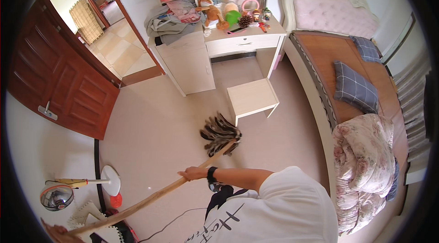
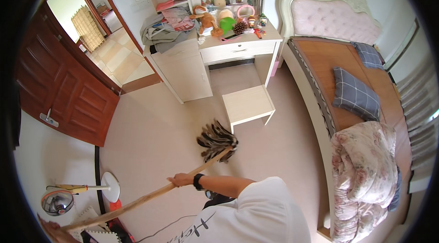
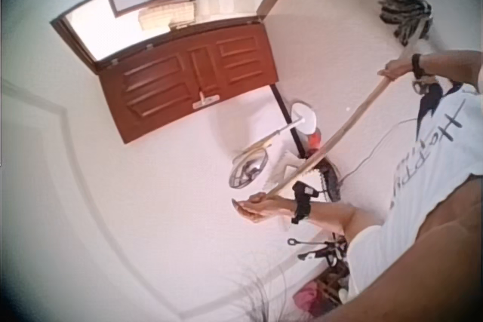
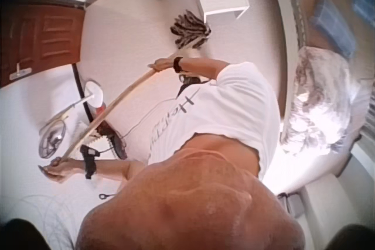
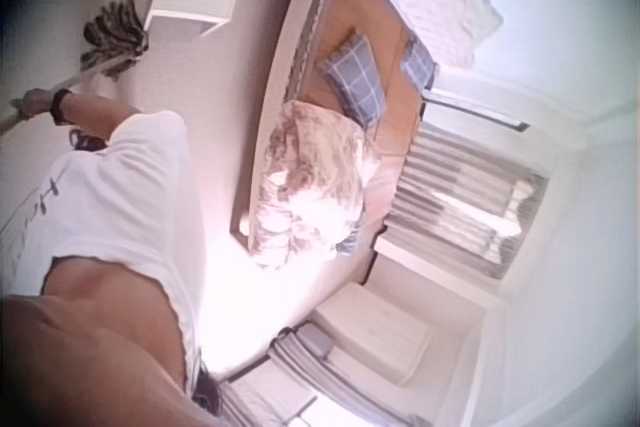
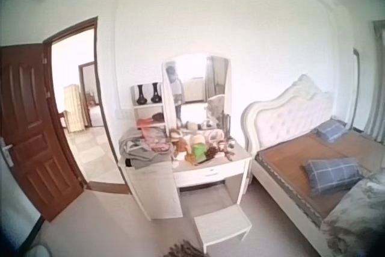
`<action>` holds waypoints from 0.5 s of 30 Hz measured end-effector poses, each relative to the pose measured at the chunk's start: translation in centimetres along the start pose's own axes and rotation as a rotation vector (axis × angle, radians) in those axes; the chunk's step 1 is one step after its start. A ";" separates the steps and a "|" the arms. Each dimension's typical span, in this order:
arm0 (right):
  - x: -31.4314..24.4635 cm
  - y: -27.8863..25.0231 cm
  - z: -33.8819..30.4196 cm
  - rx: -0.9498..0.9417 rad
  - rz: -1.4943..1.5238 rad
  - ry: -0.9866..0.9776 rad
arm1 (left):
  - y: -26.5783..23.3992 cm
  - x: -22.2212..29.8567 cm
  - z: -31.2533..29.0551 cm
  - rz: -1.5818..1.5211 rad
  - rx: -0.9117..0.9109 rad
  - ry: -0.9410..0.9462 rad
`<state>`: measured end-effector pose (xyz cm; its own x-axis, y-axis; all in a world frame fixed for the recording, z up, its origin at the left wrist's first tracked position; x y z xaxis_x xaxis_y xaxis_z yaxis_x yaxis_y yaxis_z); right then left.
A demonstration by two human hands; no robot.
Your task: Mop the bedroom floor.
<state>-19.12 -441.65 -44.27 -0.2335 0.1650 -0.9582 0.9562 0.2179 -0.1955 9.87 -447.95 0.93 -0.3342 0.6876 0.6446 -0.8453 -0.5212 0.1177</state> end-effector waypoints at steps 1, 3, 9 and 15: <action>1.3 -0.8 -1.7 0.000 0.007 0.020 | 1.0 -1.1 -0.4 0.176 -0.198 0.006; 3.9 -2.5 -5.5 0.002 0.007 0.082 | 0.7 -3.4 -3.3 0.071 -0.034 -0.118; 11.9 -6.2 -17.3 0.145 -0.136 0.228 | 2.1 -5.1 -15.3 -0.005 -0.217 -0.261; 20.4 -6.9 -28.0 0.349 -0.413 0.370 | 7.1 -3.7 -27.0 -0.259 -0.650 -0.596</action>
<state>-35.39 -412.82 -56.60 -0.5797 0.4682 -0.6669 0.7613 0.0195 -0.6481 -6.14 -440.54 -20.97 0.0162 0.2744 0.9615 -0.9921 0.1237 -0.0186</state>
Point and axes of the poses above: each hand's wrist, its own z-axis towards the middle knuckle, its own y-axis out of the palm, x = y × z, the point moved 3 cm from there along z, towards the middle knuckle, and after that the axes turned 7 degrees about -y, right-handed, at the moved point
